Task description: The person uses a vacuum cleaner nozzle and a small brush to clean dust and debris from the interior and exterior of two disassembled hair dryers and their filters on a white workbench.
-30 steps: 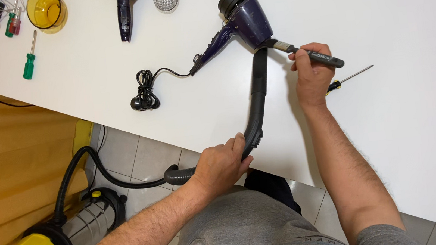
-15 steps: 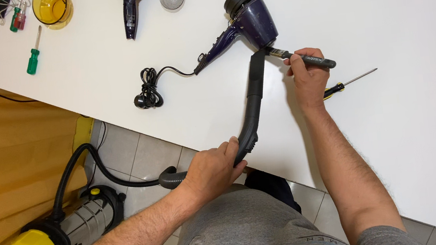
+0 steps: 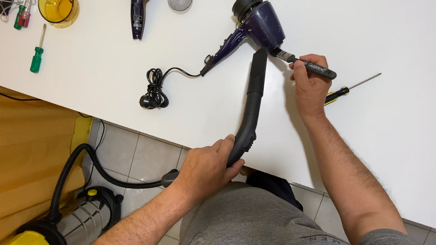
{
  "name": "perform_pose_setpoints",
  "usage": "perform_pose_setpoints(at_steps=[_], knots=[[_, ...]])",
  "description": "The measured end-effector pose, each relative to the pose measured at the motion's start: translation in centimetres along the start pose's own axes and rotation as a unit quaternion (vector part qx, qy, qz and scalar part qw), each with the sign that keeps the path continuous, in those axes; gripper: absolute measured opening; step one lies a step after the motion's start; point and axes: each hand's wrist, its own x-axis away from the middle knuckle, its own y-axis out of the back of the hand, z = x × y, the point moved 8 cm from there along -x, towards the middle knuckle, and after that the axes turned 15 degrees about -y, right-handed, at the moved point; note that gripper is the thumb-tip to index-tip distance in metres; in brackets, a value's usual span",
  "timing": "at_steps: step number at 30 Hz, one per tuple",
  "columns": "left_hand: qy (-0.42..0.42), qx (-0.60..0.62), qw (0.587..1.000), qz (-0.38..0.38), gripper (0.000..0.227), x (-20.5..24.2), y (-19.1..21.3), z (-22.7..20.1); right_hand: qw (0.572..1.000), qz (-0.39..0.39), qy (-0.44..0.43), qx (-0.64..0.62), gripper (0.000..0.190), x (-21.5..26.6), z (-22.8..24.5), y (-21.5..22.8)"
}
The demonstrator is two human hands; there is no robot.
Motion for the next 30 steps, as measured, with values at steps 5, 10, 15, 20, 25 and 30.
perform_pose_setpoints(at_steps=[5, 10, 15, 20, 25, 30], knots=[[0.002, 0.021, 1.000, -0.012, 0.049, 0.6, 1.3, 1.7, 1.000, -0.007, 0.019, 0.012, 0.009, -0.1, 1.8, 0.6], [-0.006, 0.030, 0.999, -0.016, 0.052, 1.3, 2.2, 4.1, 0.996, -0.054, 0.074, 0.024, 0.010, -0.3, 3.1, 1.0], [0.023, 0.093, 0.995, 0.002, 0.052, 1.9, 4.4, 6.5, 0.990, -0.024, 0.072, 0.117, 0.010, 1.0, 1.3, -2.0], [0.054, 0.139, 0.989, -0.016, 0.056, 2.2, 6.4, 9.6, 0.985, -0.045, 0.103, 0.127, 0.009, -0.2, 4.8, -3.6], [0.090, 0.216, 0.972, -0.039, 0.056, 2.6, 7.6, 12.5, 0.978, -0.048, 0.132, 0.156, 0.008, -0.1, 6.3, -6.4], [0.094, 0.279, 0.951, -0.090, 0.049, 3.4, 9.6, 15.1, 0.967, 0.022, 0.127, 0.219, 0.006, 0.9, 6.6, -9.0]])
